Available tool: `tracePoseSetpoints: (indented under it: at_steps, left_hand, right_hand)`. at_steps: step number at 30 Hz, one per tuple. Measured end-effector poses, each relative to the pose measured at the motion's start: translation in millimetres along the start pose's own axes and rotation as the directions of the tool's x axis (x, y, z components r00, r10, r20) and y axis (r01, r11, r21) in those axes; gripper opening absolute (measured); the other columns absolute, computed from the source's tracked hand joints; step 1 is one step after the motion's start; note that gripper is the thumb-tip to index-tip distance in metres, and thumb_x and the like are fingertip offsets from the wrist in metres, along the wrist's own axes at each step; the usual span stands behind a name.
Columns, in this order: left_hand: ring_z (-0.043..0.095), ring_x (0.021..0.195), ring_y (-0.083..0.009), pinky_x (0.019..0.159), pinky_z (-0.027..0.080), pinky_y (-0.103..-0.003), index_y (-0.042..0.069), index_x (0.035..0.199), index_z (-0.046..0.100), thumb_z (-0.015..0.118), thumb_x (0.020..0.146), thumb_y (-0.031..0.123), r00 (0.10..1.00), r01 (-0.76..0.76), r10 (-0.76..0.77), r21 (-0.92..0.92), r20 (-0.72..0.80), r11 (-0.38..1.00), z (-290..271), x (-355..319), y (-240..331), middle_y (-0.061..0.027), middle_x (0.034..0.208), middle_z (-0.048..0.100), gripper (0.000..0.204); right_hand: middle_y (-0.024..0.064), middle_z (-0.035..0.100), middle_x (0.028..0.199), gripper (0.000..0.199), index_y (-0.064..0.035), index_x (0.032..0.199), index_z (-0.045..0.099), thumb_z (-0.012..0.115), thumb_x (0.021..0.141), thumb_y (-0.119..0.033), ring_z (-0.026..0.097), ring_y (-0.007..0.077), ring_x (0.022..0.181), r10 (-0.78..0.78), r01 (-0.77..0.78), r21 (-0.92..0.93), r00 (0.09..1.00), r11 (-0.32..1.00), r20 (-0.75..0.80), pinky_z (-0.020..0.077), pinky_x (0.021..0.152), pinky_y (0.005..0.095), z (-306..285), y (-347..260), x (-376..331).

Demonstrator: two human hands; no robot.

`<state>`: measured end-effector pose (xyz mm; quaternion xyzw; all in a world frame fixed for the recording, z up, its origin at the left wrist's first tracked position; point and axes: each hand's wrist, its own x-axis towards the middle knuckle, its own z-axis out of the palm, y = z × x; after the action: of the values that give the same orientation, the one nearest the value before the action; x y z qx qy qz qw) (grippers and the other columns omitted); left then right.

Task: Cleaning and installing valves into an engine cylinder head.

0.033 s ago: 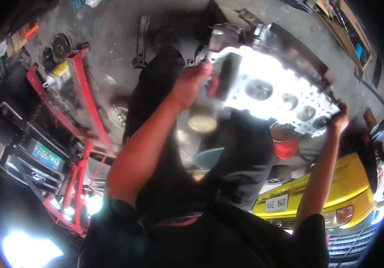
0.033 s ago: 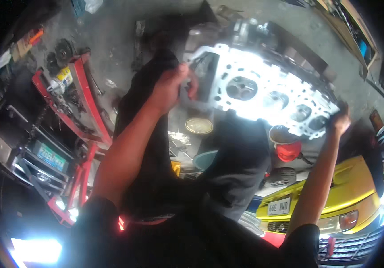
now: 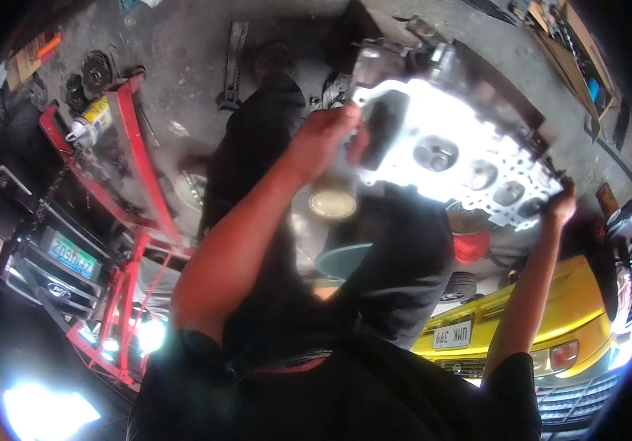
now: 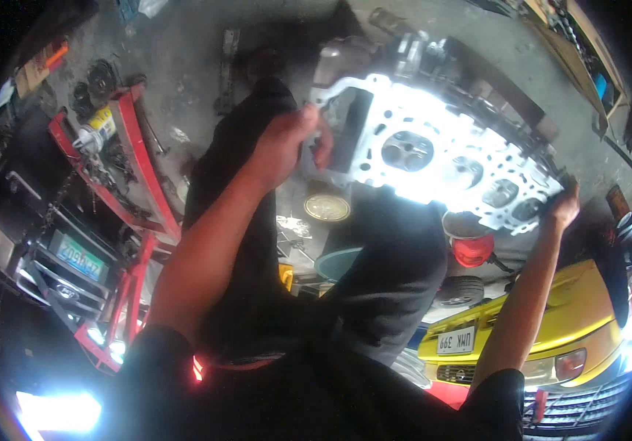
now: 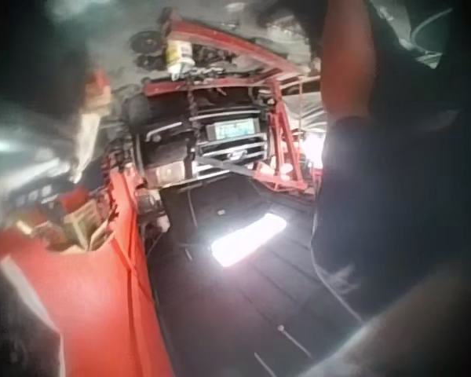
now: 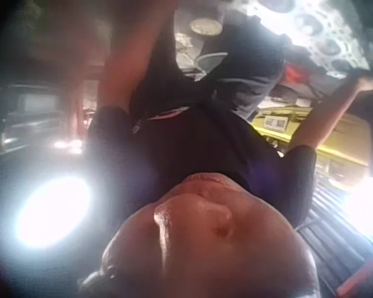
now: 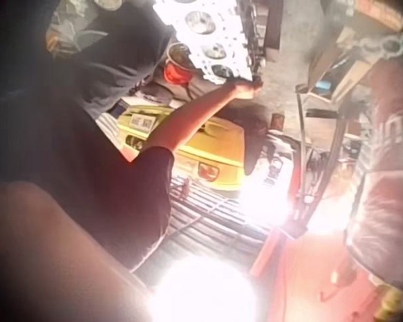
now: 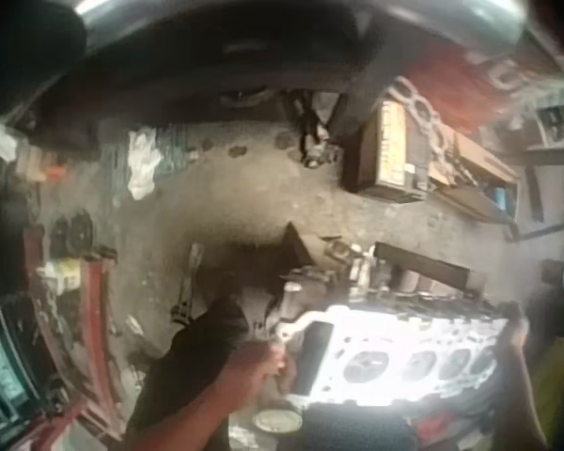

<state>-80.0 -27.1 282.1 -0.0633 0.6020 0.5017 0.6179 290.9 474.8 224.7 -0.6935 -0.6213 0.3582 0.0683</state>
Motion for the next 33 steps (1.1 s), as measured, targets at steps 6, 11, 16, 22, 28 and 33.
tracePoseSetpoints:
  at_steps: [6, 11, 16, 22, 28, 33]
  left_hand:
    - [0.064, 0.096, -0.0182, 0.1, 0.044, -0.036, 0.002, 0.096, 0.072, 0.042, 0.109, 0.042, 0.967, 0.0, -0.031, 0.122, 0.254, 0.993, -31, 9, 20, -0.0075, 0.081, 0.072, 0.051]
    - [0.065, 0.092, -0.0144, 0.092, 0.048, -0.032, 0.0, 0.103, 0.071, 0.051, 0.107, 0.037, 0.97, 0.02, -0.05, 0.126, 0.24, 0.992, -35, 9, 34, -0.0077, 0.086, 0.072, 0.042]
    - [0.066, 0.085, -0.0137, 0.083, 0.05, -0.03, -0.002, 0.096, 0.067, 0.058, 0.104, 0.025, 0.977, -0.103, 0.046, 0.27, 0.208, 0.957, -33, 10, 42, -0.0076, 0.084, 0.07, 0.03]
    - [0.065, 0.078, -0.0159, 0.077, 0.051, -0.032, -0.003, 0.097, 0.063, 0.055, 0.105, 0.024, 0.978, -0.158, 0.143, 0.096, 0.15, 0.983, -23, 4, 21, -0.01, 0.081, 0.067, 0.029]
    - [0.065, 0.081, -0.0213, 0.081, 0.051, -0.036, -0.005, 0.115, 0.059, 0.052, 0.105, 0.029, 0.977, -0.183, 0.194, -0.125, 0.086, 0.975, -11, -13, -10, -0.015, 0.085, 0.065, 0.036]
    - [0.064, 0.079, -0.0177, 0.082, 0.05, -0.033, -0.004, 0.115, 0.06, 0.054, 0.104, 0.024, 0.953, -0.299, 0.292, -0.078, -0.084, 0.951, 7, -21, -26, -0.0103, 0.083, 0.064, 0.031]
  right_hand:
    - [0.0094, 0.069, 0.103, 0.029, -0.0026, 0.11, 0.07, 0.056, 0.097, -0.026, 0.066, 0.0221, 0.092, 0.127, -0.131, 0.214, 0.991, 0.968, 0.031, 0.0524, 0.084, 0.0359, -20, -15, 2]
    - [0.0097, 0.066, 0.115, 0.04, 0.0015, 0.123, 0.065, 0.057, 0.098, -0.028, 0.065, 0.0244, 0.103, 0.162, -0.139, 0.287, 0.985, 0.948, -0.057, 0.0517, 0.089, 0.0373, -13, -34, -15]
    - [0.0092, 0.066, 0.119, 0.047, 0.0024, 0.131, 0.062, 0.056, 0.099, -0.032, 0.063, 0.0226, 0.109, -0.031, 0.038, 0.159, 0.998, 0.986, -0.05, 0.0501, 0.094, 0.0364, -16, -42, -18]
    - [0.009, 0.067, 0.122, 0.049, 0.0018, 0.134, 0.06, 0.056, 0.101, -0.035, 0.064, 0.0219, 0.111, 0.004, -0.005, 0.195, 1.0, 0.981, 0.008, 0.0503, 0.096, 0.0358, -15, -34, -33]
    - [0.0091, 0.067, 0.122, 0.049, 0.0016, 0.134, 0.06, 0.056, 0.102, -0.035, 0.064, 0.0218, 0.111, -0.021, 0.014, 0.241, 0.999, 0.97, 0.025, 0.0507, 0.096, 0.0358, -14, -23, -51]
    - [0.0091, 0.067, 0.123, 0.049, 0.0015, 0.134, 0.06, 0.056, 0.102, -0.035, 0.065, 0.0218, 0.111, -0.078, 0.061, 0.281, 0.996, 0.958, 0.049, 0.051, 0.096, 0.0357, -16, -17, -54]
